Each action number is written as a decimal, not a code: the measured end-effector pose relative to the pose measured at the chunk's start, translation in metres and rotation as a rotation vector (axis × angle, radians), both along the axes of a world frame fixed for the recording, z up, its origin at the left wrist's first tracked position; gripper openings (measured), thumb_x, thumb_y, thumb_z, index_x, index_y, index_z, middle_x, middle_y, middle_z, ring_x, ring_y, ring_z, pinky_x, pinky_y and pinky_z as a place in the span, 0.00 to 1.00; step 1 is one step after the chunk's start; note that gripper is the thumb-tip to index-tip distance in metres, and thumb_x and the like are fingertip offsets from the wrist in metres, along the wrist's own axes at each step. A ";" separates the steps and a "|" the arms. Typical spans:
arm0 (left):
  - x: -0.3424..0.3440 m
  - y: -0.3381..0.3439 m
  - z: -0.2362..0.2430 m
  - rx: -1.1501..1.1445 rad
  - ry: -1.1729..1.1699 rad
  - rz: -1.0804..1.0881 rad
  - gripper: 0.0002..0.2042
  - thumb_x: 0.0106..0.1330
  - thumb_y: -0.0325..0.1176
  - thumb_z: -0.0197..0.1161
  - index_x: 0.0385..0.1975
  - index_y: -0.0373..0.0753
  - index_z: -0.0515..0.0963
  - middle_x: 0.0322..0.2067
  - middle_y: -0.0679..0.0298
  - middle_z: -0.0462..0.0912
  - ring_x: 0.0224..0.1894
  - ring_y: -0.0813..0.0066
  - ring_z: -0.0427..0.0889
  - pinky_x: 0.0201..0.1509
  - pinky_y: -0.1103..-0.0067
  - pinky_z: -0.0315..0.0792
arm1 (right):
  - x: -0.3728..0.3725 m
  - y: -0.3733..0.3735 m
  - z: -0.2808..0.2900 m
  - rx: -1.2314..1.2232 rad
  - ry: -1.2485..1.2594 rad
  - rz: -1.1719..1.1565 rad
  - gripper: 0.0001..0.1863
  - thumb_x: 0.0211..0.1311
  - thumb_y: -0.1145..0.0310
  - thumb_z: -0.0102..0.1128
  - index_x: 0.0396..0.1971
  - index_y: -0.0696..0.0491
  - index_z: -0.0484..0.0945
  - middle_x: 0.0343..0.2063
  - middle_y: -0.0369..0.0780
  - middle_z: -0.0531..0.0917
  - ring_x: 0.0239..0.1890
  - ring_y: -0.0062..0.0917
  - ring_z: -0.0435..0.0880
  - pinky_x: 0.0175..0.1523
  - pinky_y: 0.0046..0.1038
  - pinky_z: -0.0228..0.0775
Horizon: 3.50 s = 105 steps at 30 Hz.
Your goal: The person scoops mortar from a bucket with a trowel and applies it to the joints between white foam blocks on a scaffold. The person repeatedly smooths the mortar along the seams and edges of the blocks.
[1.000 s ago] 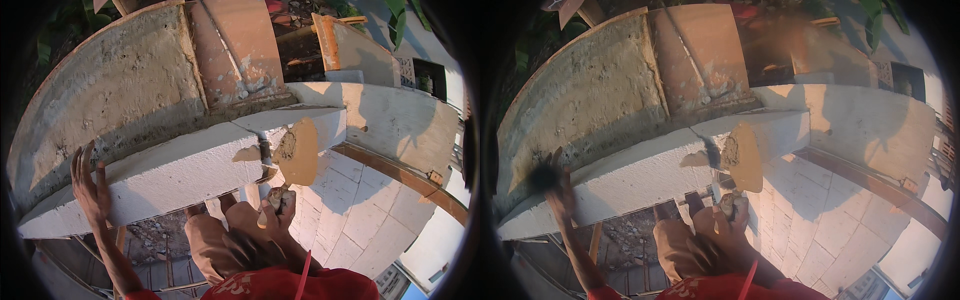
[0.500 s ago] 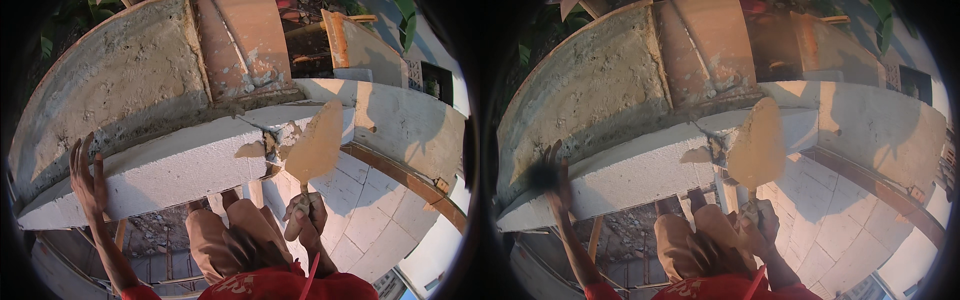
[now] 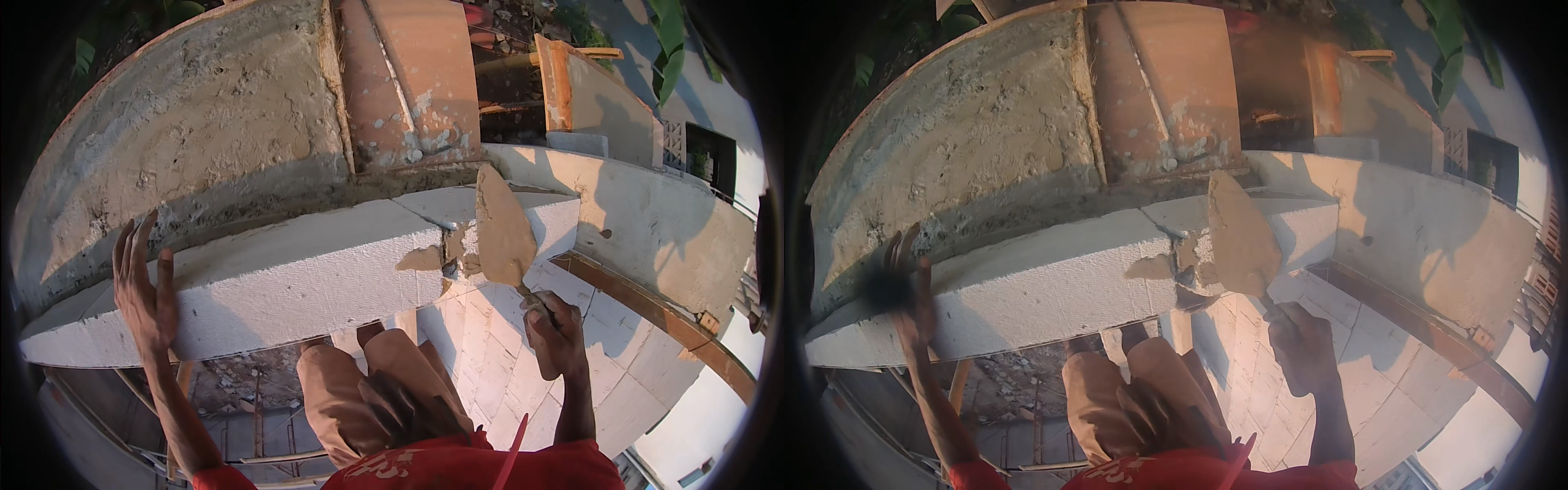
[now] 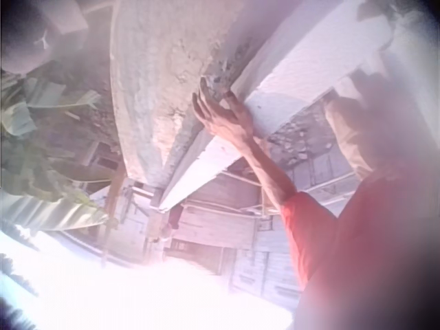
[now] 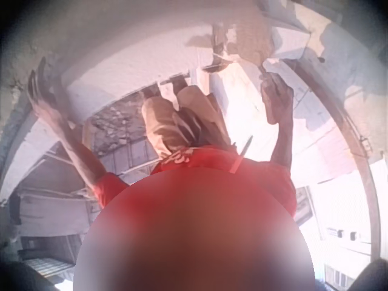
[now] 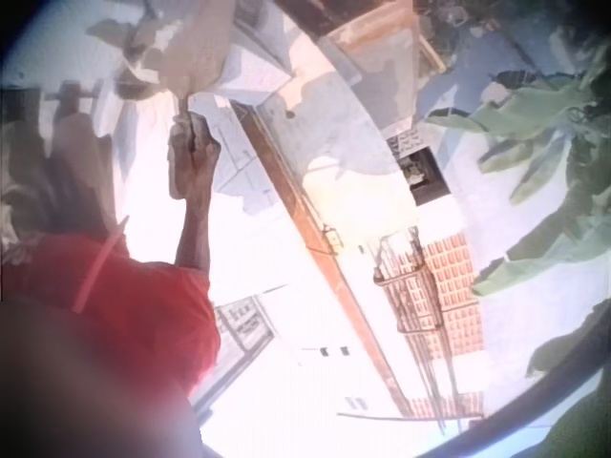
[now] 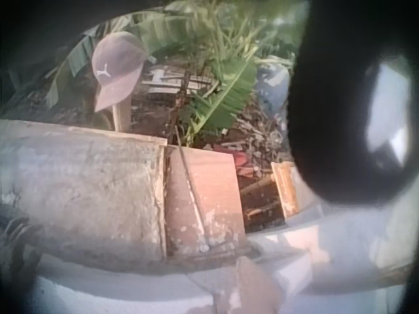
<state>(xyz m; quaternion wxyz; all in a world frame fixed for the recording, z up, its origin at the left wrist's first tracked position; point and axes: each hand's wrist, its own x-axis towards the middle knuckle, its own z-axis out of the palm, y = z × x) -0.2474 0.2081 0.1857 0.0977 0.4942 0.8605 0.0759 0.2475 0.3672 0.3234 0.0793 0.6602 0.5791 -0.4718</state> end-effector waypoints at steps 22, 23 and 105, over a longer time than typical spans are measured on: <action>0.007 0.007 0.005 -0.030 0.028 -0.003 0.23 0.73 0.47 0.54 0.64 0.44 0.75 0.61 0.53 0.78 0.71 0.52 0.67 0.72 0.56 0.62 | -0.071 0.234 -0.236 0.351 -0.152 1.198 0.25 0.66 0.47 0.63 0.50 0.54 0.82 0.46 0.47 0.86 0.47 0.47 0.85 0.52 0.46 0.75; 0.006 0.008 0.005 -0.017 0.007 0.007 0.23 0.73 0.47 0.54 0.64 0.44 0.75 0.61 0.53 0.78 0.71 0.52 0.67 0.72 0.56 0.62 | -0.068 0.233 -0.238 0.358 -0.164 1.202 0.24 0.66 0.47 0.63 0.50 0.52 0.82 0.47 0.46 0.86 0.48 0.46 0.84 0.52 0.46 0.74; -0.003 0.000 -0.004 0.002 0.024 -0.052 0.25 0.76 0.54 0.50 0.64 0.49 0.76 0.64 0.52 0.75 0.70 0.49 0.68 0.72 0.53 0.62 | 0.017 -0.011 -0.013 -0.357 0.374 -0.427 0.22 0.69 0.55 0.53 0.39 0.63 0.80 0.21 0.41 0.78 0.18 0.23 0.75 0.23 0.26 0.69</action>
